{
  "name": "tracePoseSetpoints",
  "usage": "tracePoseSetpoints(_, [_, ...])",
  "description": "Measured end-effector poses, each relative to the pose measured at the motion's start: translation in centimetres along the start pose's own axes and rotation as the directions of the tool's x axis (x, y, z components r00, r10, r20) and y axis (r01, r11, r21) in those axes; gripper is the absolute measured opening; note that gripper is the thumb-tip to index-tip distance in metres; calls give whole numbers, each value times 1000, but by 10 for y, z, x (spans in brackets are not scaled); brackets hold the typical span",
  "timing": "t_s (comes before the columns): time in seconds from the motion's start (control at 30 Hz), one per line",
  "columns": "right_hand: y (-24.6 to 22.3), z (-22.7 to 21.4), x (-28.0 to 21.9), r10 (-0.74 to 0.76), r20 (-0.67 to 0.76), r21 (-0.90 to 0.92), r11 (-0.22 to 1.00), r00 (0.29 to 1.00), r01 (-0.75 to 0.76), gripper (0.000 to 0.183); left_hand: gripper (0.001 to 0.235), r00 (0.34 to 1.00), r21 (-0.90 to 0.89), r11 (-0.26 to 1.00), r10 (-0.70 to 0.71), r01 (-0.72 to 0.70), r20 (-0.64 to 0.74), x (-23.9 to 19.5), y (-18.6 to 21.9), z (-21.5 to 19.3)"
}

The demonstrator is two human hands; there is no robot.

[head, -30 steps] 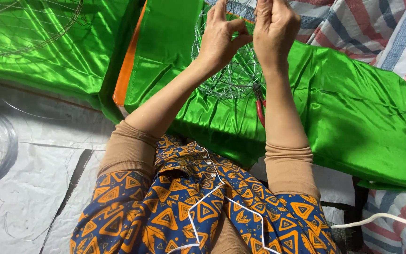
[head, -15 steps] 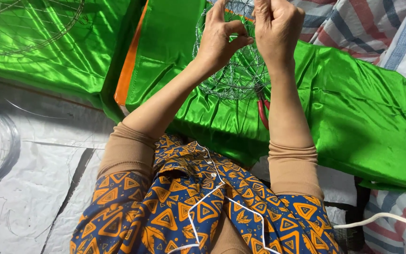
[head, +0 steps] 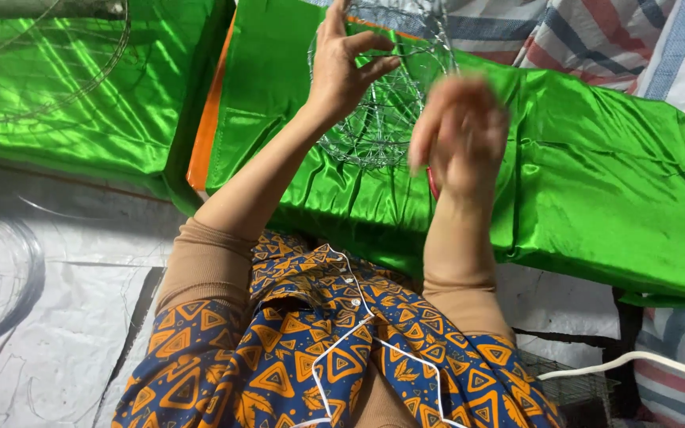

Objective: Refining the shape of a circular wire mesh by manually bending and adjusting the wires.

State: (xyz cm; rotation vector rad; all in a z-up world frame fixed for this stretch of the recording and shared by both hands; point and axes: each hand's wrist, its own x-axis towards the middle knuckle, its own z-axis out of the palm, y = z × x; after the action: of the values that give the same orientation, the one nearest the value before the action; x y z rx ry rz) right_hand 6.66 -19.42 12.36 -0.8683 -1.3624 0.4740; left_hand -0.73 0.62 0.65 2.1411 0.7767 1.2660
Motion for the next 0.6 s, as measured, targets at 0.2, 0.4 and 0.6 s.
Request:
tracePoseSetpoints(0.2, [-95, 42, -10, -528, 710, 665, 721, 466, -195, 56, 17, 991, -42, 990, -131, 132, 38, 0, -3, 4])
tracePoseSetpoints(0.4, [-104, 54, -41, -645, 626, 760, 630, 439, -157, 51, 22, 1000, -6, 1000, 2, -2, -19, 2, 1, -9])
tracePoseSetpoints(0.6, [-106, 42, -72, -157, 481, 577, 798, 862, -176, 60, 29, 996, -24, 995, 93, -92, 19, 7, -3, -17])
